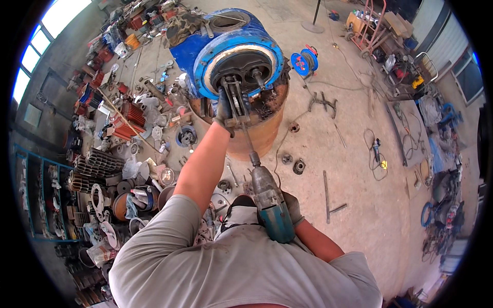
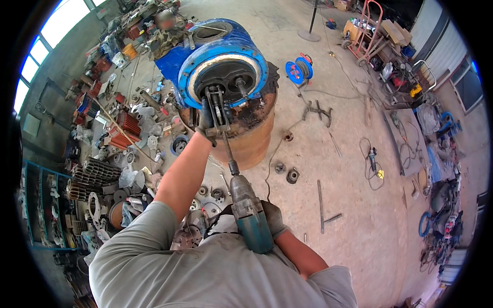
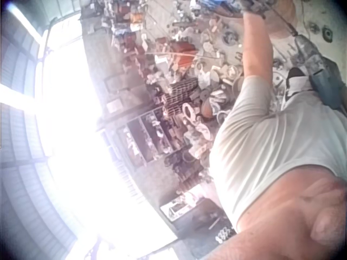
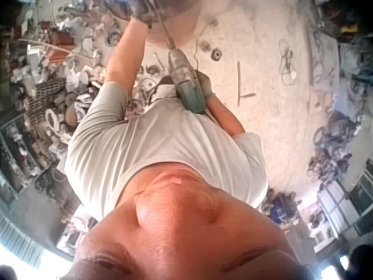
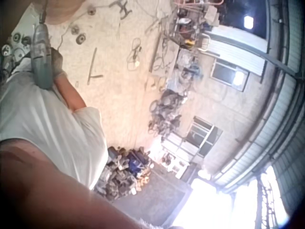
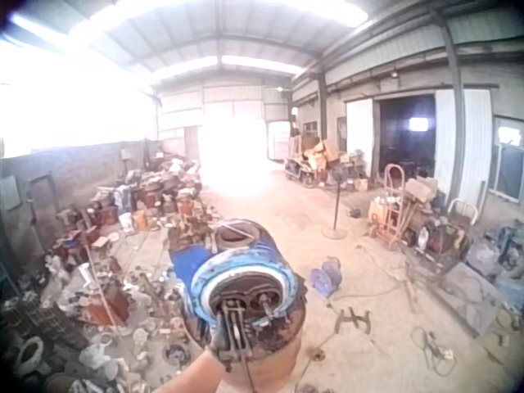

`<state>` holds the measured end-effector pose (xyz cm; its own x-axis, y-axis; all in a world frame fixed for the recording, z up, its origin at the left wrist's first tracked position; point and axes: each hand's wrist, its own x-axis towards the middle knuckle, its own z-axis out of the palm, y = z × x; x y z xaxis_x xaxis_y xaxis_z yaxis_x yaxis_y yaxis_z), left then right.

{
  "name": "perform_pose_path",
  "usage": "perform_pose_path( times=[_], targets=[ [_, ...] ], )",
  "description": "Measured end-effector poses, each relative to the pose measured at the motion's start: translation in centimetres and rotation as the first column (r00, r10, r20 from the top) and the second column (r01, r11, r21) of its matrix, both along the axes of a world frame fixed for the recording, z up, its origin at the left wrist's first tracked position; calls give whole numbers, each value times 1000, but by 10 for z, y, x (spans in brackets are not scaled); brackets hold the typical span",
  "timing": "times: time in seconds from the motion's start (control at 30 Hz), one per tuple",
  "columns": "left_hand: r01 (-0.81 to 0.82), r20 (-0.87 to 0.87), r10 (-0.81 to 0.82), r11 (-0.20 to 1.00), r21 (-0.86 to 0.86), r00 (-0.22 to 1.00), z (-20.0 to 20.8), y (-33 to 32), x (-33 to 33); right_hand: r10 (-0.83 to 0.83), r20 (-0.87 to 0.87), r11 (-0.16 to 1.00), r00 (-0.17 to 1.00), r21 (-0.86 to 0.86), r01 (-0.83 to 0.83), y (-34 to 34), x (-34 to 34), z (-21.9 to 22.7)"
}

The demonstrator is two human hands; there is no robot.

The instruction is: The person uses a puller tool and an impact wrench to remove bolts from a blue electric motor mounted on a barrel. They repeatedly tighten the puller, apply the impact wrench to the bolts, and adjust the tool while working in a cluttered workshop.

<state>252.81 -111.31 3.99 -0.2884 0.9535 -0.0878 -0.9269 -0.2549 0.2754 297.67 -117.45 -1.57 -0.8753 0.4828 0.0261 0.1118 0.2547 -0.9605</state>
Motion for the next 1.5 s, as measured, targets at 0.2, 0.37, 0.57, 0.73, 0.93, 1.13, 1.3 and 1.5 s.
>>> perform_pose_path(
  times=[0.2,0.37,0.57,0.73,0.93,1.13,1.3,1.5],
  targets=[
    [-80,-78,78,996,-24,994,-1,1,5,-105,-82,993,991,-62,100,-5,-6,-3],
    [-114,-111,106,992,-63,988,14,-3,16,-108,-84,994,991,-37,105,-3,-5,1],
    [-128,-117,118,989,-77,986,17,-2,14,-102,-86,995,991,-29,99,-2,-3,0],
    [-93,-119,88,995,-37,989,14,-3,15,-101,-85,995,991,-10,100,-1,-5,-5],
    [-119,-92,114,992,-48,989,10,-3,13,-106,-125,992,986,56,113,-1,-6,-3],
    [-132,-136,118,986,-98,984,11,-2,12,-126,-101,991,987,-62,120,-5,-6,5],
    [-128,-93,119,988,-90,988,18,-1,14,-132,-85,987,988,-106,123,-4,-6,-3],
    [-130,-106,121,988,-84,987,18,-3,16,-97,-93,994,991,-54,92,0,-8,24]
  ],
)
